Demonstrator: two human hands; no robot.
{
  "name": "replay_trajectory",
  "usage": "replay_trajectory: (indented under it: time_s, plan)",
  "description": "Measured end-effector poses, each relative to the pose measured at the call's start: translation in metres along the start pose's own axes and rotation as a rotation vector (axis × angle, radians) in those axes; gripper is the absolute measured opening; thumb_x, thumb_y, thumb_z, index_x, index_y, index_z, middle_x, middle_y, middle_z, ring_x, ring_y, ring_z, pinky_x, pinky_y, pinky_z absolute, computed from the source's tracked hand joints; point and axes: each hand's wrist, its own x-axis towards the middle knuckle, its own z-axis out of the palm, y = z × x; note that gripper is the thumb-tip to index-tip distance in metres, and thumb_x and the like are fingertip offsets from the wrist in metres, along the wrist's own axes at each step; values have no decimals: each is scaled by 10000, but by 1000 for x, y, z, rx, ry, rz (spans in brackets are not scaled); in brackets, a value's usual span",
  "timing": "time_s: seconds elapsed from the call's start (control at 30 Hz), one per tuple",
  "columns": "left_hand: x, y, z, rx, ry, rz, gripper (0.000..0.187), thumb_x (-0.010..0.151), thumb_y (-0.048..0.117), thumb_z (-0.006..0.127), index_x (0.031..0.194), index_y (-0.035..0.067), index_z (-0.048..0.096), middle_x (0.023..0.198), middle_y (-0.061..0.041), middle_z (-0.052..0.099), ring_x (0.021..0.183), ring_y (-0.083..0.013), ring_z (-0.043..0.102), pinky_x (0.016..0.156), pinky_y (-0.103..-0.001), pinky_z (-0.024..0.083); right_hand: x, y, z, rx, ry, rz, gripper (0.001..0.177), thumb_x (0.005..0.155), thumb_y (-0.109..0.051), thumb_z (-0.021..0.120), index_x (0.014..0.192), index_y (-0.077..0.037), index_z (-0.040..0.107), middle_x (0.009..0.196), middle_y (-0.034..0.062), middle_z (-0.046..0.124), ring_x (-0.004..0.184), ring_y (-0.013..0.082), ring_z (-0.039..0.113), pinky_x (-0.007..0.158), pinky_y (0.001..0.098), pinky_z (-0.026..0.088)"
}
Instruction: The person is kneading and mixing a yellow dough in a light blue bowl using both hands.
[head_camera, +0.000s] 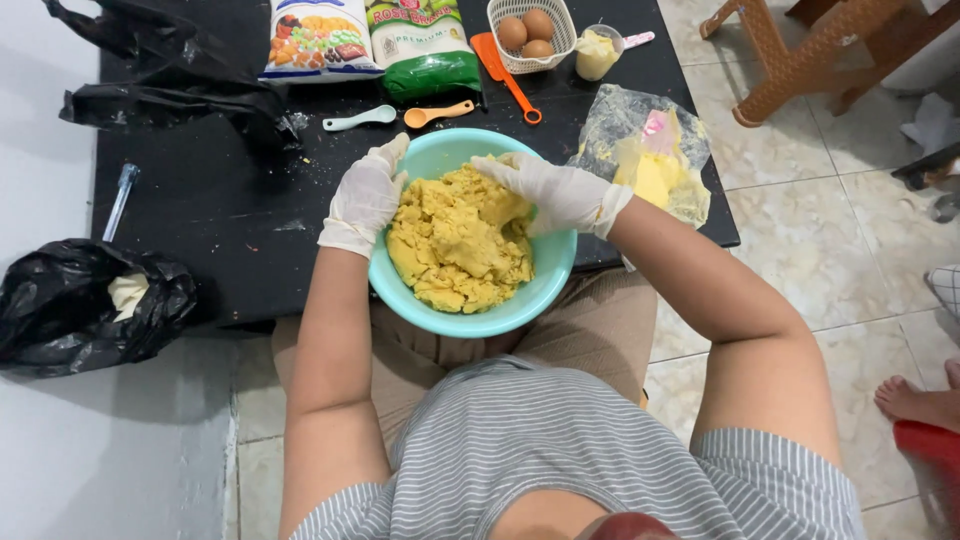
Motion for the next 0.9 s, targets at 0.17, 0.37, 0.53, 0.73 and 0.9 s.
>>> replay_trajectory:
  time_s: [0.17,0.37,0.53,0.73,0.9]
  plan:
    - [0,1,-1,16,-12,7,586,976,167,641,1536,255,494,1458,-49,589,1326,-292,548,1157,-422,431,-6,-10,15,-469,-84,60,1580,490,-429,1003,1662,-274,-45,1523,182,377,1379,366,465,1133,413,475]
    - [1,8,-3,45,-26,20,568,981,189,630,1532,236,500,1442,-64,599,1298,-299,572,1138,-423,453,27,9,30,-582,164,-219,1229,679,-245,897,1633,-363,132,1708,177,128,1518,427,293,1162,502,419]
    - [-2,21,-11,109,-41,4,533,983,213,628,1506,193,529,1400,-106,622,1263,-336,593,1128,-450,463,68,-11,13,-788,-122,-317,1433,461,-411,1027,1616,-125,228,1717,200,8,1537,390,248,1216,430,391]
    - [3,-5,6,-103,-57,19,578,975,172,618,1535,252,499,1492,-39,567,1353,-276,535,1168,-418,416,92,-3,32,-771,40,-339,624,924,-229,637,1489,-72,423,1271,132,651,1129,272,697,859,353,621]
    - [7,-14,15,-156,-67,34,572,981,155,612,1537,229,499,1512,-55,551,1377,-280,514,1187,-429,389,117,40,85,-1111,697,-508,98,838,-85,526,871,-113,614,680,55,509,578,215,544,451,312,462]
